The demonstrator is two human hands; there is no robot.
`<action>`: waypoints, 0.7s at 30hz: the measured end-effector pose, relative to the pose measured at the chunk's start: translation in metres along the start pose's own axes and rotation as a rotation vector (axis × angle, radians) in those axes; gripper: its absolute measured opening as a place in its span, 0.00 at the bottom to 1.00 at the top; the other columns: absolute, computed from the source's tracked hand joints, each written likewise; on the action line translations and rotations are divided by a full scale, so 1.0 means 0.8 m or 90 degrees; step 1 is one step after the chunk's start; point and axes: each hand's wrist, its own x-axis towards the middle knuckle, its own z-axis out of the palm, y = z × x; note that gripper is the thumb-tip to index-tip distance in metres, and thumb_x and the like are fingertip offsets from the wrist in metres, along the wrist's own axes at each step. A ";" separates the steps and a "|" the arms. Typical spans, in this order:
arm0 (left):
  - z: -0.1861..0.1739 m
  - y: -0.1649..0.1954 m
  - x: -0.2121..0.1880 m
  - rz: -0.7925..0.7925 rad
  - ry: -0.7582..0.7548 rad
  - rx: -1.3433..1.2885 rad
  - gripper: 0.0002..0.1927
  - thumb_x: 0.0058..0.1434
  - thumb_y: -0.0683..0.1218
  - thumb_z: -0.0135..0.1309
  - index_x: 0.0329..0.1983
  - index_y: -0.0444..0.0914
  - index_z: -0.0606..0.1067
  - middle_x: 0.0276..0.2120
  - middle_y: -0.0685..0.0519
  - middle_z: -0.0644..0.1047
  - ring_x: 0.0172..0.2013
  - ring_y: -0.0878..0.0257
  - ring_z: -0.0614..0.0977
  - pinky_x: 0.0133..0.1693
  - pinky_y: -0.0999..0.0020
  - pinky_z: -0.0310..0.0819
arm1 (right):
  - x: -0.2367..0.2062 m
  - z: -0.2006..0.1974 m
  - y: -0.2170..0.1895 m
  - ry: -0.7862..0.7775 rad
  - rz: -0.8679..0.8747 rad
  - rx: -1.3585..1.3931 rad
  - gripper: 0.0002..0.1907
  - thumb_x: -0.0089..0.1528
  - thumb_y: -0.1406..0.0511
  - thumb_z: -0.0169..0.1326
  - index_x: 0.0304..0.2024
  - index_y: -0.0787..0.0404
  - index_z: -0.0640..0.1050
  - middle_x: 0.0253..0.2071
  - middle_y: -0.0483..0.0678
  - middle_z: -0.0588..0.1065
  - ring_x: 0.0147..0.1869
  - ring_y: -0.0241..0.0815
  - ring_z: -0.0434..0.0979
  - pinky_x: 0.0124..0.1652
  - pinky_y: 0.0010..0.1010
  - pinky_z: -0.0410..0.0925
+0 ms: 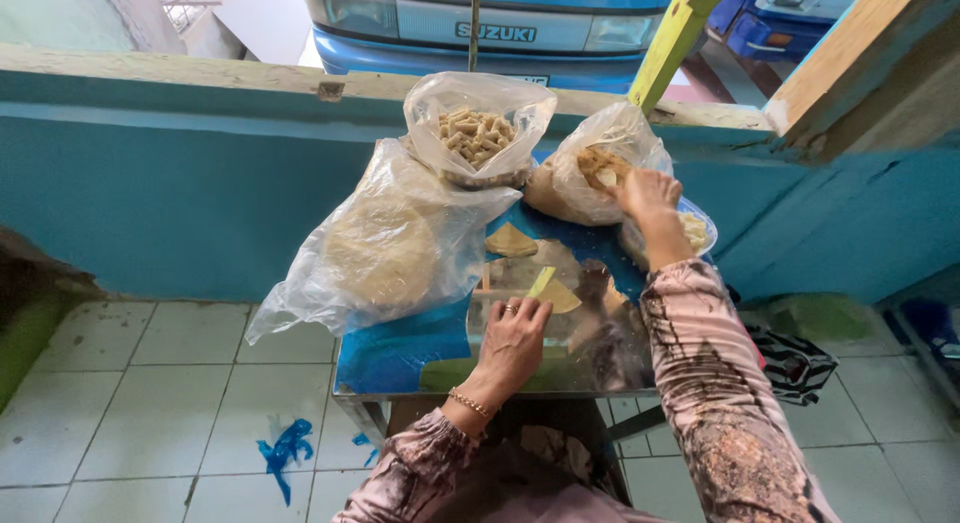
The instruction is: The person folds triangular dough wrappers around a small amount of filling by hand at a table, pinching the edges closed, and places each folded pastry into a plastic bag. They repeat this folding cycle continuously, occasionally reaching into the bag of filling or adjusting wrappers on the table.
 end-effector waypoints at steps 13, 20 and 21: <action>-0.013 -0.004 -0.004 -0.010 0.058 -0.010 0.10 0.55 0.40 0.55 0.41 0.41 0.78 0.42 0.52 0.77 0.48 0.53 0.77 0.59 0.43 0.60 | -0.001 0.003 0.009 0.090 0.001 0.167 0.12 0.59 0.58 0.54 0.38 0.45 0.87 0.40 0.56 0.81 0.45 0.63 0.80 0.45 0.51 0.72; -0.009 -0.006 -0.002 -0.030 0.052 -0.014 0.09 0.55 0.41 0.56 0.40 0.41 0.78 0.42 0.50 0.77 0.49 0.51 0.77 0.59 0.44 0.61 | -0.025 0.017 0.064 0.201 0.055 0.256 0.13 0.64 0.55 0.54 0.38 0.49 0.87 0.36 0.57 0.81 0.41 0.63 0.80 0.42 0.49 0.72; -0.009 -0.006 -0.002 -0.033 0.060 -0.014 0.10 0.55 0.41 0.55 0.41 0.41 0.78 0.43 0.50 0.77 0.49 0.51 0.77 0.59 0.44 0.61 | -0.028 0.018 0.070 0.181 0.055 0.294 0.13 0.63 0.55 0.55 0.38 0.49 0.87 0.35 0.56 0.81 0.40 0.60 0.80 0.41 0.47 0.72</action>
